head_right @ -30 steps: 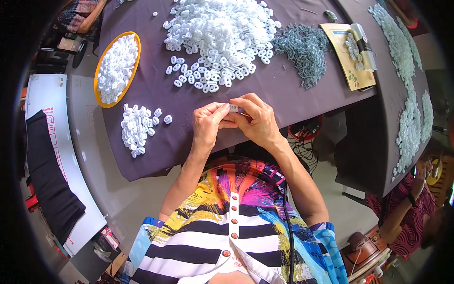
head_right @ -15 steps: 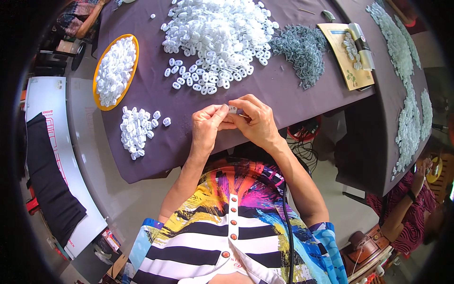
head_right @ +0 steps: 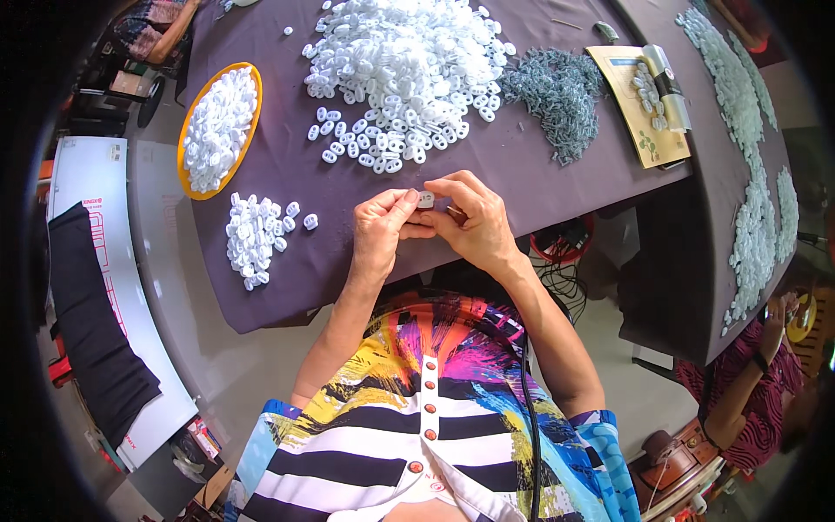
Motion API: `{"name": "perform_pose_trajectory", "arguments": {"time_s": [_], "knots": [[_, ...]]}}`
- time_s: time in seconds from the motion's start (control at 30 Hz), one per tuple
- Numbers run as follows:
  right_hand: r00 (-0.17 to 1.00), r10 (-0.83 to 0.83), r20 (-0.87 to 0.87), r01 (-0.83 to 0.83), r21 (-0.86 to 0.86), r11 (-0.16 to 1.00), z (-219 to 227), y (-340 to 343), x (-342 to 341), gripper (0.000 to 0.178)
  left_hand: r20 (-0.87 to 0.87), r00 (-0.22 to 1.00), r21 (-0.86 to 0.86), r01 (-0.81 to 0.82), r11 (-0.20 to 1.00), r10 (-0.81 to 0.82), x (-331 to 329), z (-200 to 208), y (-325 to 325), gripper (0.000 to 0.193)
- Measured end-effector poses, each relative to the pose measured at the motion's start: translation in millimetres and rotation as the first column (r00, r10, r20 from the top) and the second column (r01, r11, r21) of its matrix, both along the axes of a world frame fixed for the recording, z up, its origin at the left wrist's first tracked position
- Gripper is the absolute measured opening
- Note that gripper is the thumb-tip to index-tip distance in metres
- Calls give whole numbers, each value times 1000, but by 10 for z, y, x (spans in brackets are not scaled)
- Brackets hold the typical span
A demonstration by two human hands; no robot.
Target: The person assembles plastic cord stoppers by inserting inner plastic pieces into the outer shells by hand.
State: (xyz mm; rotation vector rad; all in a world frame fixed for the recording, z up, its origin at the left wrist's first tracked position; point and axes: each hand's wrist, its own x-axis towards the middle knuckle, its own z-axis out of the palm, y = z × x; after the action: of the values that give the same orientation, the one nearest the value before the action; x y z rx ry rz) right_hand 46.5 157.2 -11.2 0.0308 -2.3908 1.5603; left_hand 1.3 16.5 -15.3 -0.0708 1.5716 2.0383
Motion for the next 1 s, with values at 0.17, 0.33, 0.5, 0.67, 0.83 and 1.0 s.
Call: {"name": "perform_pose_trajectory", "arguments": {"time_s": [0.17, 0.33, 0.5, 0.67, 0.83, 1.0], "knots": [[1000, -2, 9, 2, -24, 1000, 27, -8, -35, 30, 20, 998, 13, -65, 998, 65, -25, 18, -20, 22], [998, -1, -64, -2, -42, 999, -10, -10, -31, 12, 28, 980, 12, -195, 981, 194, -149, 70, -176, 22], [999, -1, 36, 4, -87, 996, 21, -25, 14, 29, 12, 965, -4, -263, 965, 263, -246, 120, -549, 22], [999, 31, 39, -32, 20, 999, 23, -30, -2, 21, 8, 958, -18, -285, 958, 285, -235, 224, -759, 22], [969, 157, 190, -129, -151, 980, 120, -93, -49, 16, 23, 982, -25, -188, 982, 189, -101, 248, -771, 25], [959, 247, 137, -245, -34, 969, 409, -478, -129, 28, 41, 987, -34, -155, 987, 156, 83, 231, -770, 25]]}}
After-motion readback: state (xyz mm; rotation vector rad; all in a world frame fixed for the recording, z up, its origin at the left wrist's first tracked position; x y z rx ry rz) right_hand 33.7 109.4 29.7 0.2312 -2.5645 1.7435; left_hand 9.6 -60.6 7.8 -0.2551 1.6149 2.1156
